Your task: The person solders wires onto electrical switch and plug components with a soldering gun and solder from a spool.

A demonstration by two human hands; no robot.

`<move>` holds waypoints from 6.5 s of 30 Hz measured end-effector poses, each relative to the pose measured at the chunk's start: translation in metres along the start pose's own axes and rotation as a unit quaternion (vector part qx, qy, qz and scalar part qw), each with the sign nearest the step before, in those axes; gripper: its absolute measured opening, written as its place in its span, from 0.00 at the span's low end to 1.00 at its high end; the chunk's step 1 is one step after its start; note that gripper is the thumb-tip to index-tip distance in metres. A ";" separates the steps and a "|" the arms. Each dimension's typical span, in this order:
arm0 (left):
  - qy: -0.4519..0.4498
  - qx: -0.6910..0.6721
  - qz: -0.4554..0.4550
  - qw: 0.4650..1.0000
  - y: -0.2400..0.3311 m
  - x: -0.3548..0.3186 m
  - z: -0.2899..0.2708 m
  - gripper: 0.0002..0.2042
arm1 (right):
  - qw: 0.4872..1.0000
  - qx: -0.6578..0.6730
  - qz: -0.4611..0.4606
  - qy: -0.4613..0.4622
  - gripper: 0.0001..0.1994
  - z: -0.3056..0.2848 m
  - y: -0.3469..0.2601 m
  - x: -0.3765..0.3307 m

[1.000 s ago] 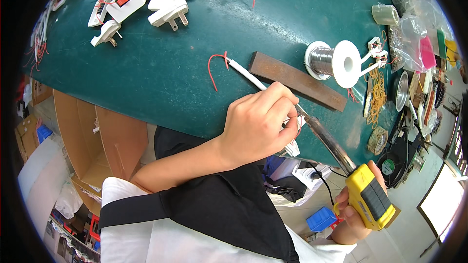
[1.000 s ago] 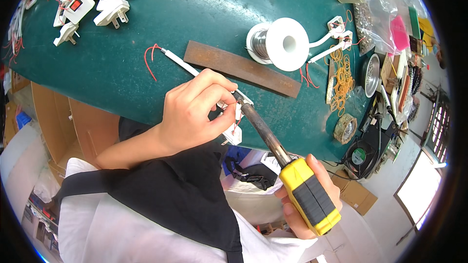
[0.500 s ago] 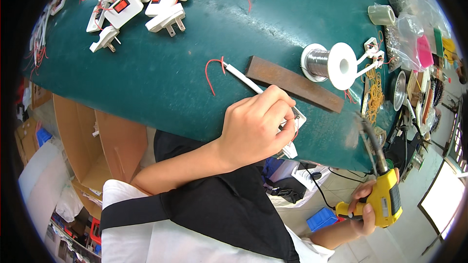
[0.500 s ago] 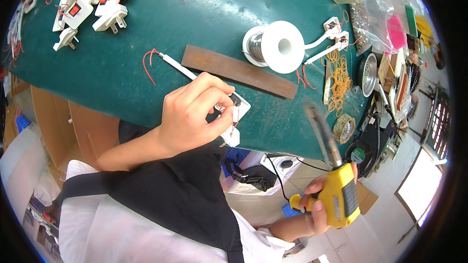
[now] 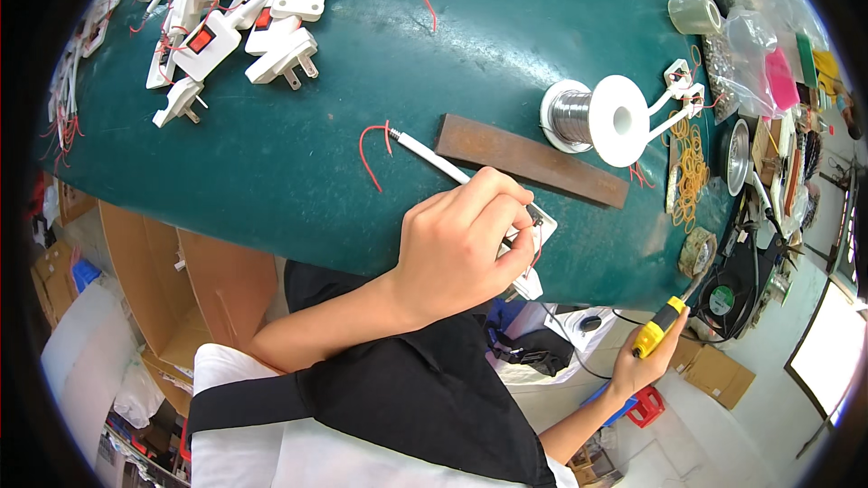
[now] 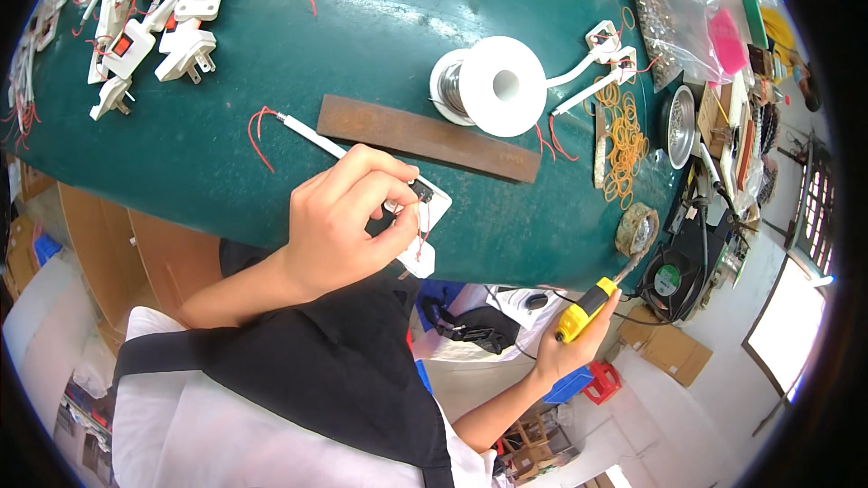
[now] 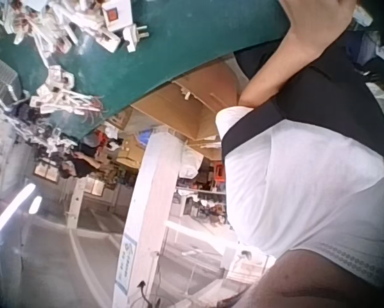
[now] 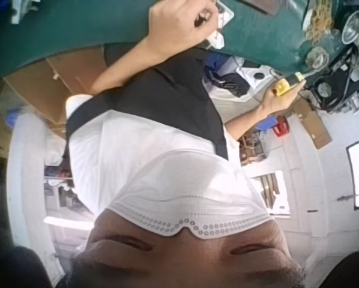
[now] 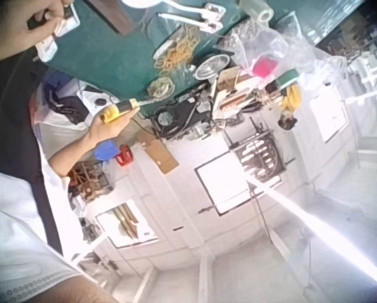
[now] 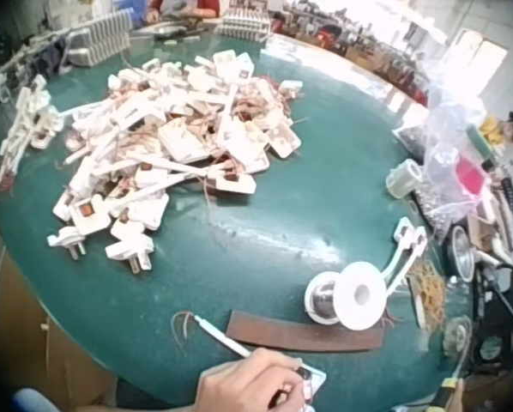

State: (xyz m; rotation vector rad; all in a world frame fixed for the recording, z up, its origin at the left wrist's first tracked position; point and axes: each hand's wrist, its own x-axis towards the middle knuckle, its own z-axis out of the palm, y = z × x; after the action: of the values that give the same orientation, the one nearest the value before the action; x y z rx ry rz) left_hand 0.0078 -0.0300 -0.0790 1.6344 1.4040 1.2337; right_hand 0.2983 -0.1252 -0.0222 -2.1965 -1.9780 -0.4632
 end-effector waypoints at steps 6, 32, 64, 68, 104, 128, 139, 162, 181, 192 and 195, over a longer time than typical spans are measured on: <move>0.018 0.000 0.010 1.000 -0.003 0.000 -0.002 0.06 | 0.813 0.530 0.223 0.090 0.29 -0.020 -0.026 0.023; -0.029 -0.031 0.026 0.999 -0.001 -0.001 -0.008 0.06 | 0.119 0.980 0.140 0.077 0.26 0.077 -0.031 0.034; 0.550 0.387 -0.071 0.737 -0.147 0.109 -0.505 0.08 | 0.082 0.994 0.041 0.062 0.22 0.089 -0.022 0.038; 0.483 0.398 -0.220 0.749 -0.180 0.108 -0.520 0.10 | 0.122 0.984 0.102 0.081 0.24 0.080 -0.026 0.032; -0.046 0.146 0.112 0.982 0.033 0.153 -0.125 0.10 | 0.110 0.982 0.124 0.087 0.16 0.075 -0.031 0.037; -0.153 0.099 0.144 0.973 0.014 0.042 -0.078 0.13 | 0.110 0.982 0.127 0.084 0.22 0.079 -0.033 0.037; -0.245 0.109 0.114 0.956 0.012 0.053 -0.049 0.16 | 0.107 0.982 0.128 0.083 0.23 0.080 -0.035 0.039; -0.095 0.156 0.127 0.975 -0.007 0.013 -0.067 0.08 | 0.110 0.981 0.135 0.080 0.18 0.077 -0.035 0.040; -0.091 0.166 0.133 0.973 -0.010 0.016 -0.065 0.09 | 0.115 0.982 0.131 0.077 0.18 0.077 -0.034 0.041; -0.163 0.212 0.200 0.943 -0.008 0.033 -0.090 0.11 | 0.108 0.981 0.138 0.080 0.20 0.077 -0.036 0.040; -0.183 0.323 0.235 0.898 -0.012 0.041 -0.094 0.12 | 0.106 0.982 0.137 0.079 0.20 0.078 -0.035 0.039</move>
State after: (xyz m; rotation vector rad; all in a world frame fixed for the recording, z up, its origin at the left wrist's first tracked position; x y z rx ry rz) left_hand -0.0848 0.0031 -0.0473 2.6247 1.2793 0.6352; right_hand 0.2774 -0.0602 -0.0868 -0.1759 -0.2472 1.2511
